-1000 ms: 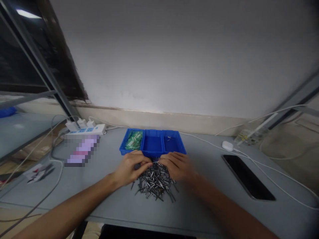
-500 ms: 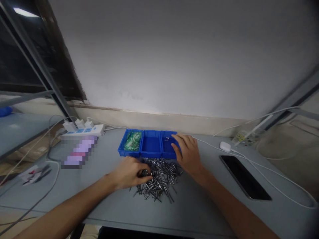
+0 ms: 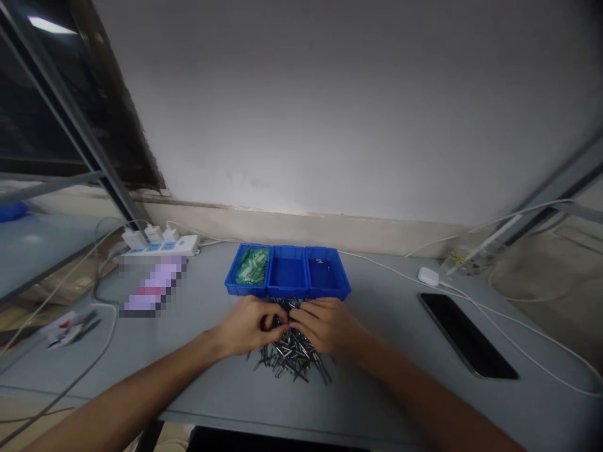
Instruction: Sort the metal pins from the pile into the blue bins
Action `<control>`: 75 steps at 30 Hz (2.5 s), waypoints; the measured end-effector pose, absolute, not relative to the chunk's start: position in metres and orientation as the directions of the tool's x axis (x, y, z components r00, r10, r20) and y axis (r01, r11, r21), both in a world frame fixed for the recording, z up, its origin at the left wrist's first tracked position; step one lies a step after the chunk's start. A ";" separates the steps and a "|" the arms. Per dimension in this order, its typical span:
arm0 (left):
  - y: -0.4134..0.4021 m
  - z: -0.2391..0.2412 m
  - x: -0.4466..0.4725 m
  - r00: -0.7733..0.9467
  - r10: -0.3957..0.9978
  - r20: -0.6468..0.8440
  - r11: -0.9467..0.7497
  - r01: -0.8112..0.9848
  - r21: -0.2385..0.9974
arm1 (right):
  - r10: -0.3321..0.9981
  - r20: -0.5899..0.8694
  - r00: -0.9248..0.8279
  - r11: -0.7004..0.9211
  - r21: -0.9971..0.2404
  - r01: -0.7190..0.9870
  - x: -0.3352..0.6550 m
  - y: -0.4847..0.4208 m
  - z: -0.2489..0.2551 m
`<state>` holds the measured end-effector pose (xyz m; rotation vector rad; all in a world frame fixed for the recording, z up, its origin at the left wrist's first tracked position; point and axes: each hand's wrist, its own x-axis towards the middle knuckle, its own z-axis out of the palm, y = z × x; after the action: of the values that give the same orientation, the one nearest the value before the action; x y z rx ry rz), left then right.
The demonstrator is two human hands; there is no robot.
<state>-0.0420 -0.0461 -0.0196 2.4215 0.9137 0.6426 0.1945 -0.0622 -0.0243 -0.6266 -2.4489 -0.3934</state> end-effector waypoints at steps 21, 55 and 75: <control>-0.047 -0.002 -0.042 0.697 0.472 0.540 -0.869 0.266 0.416 | 0.350 0.732 -0.584 0.837 0.035 0.546 0.197 -0.069 -0.023; -0.046 -0.004 -0.041 0.674 0.447 0.588 -0.889 0.266 0.372 | 0.436 0.688 -0.580 0.795 0.008 0.606 0.189 -0.070 -0.021; -0.044 0.001 -0.045 0.639 0.474 0.605 -0.879 0.311 0.361 | 0.462 0.695 -0.552 0.769 -0.004 0.639 0.196 -0.065 -0.016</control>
<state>-0.0451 -0.0441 0.0008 2.6366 0.6414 1.0684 0.1958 -0.0653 -0.0163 -0.8162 -2.2551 -0.3240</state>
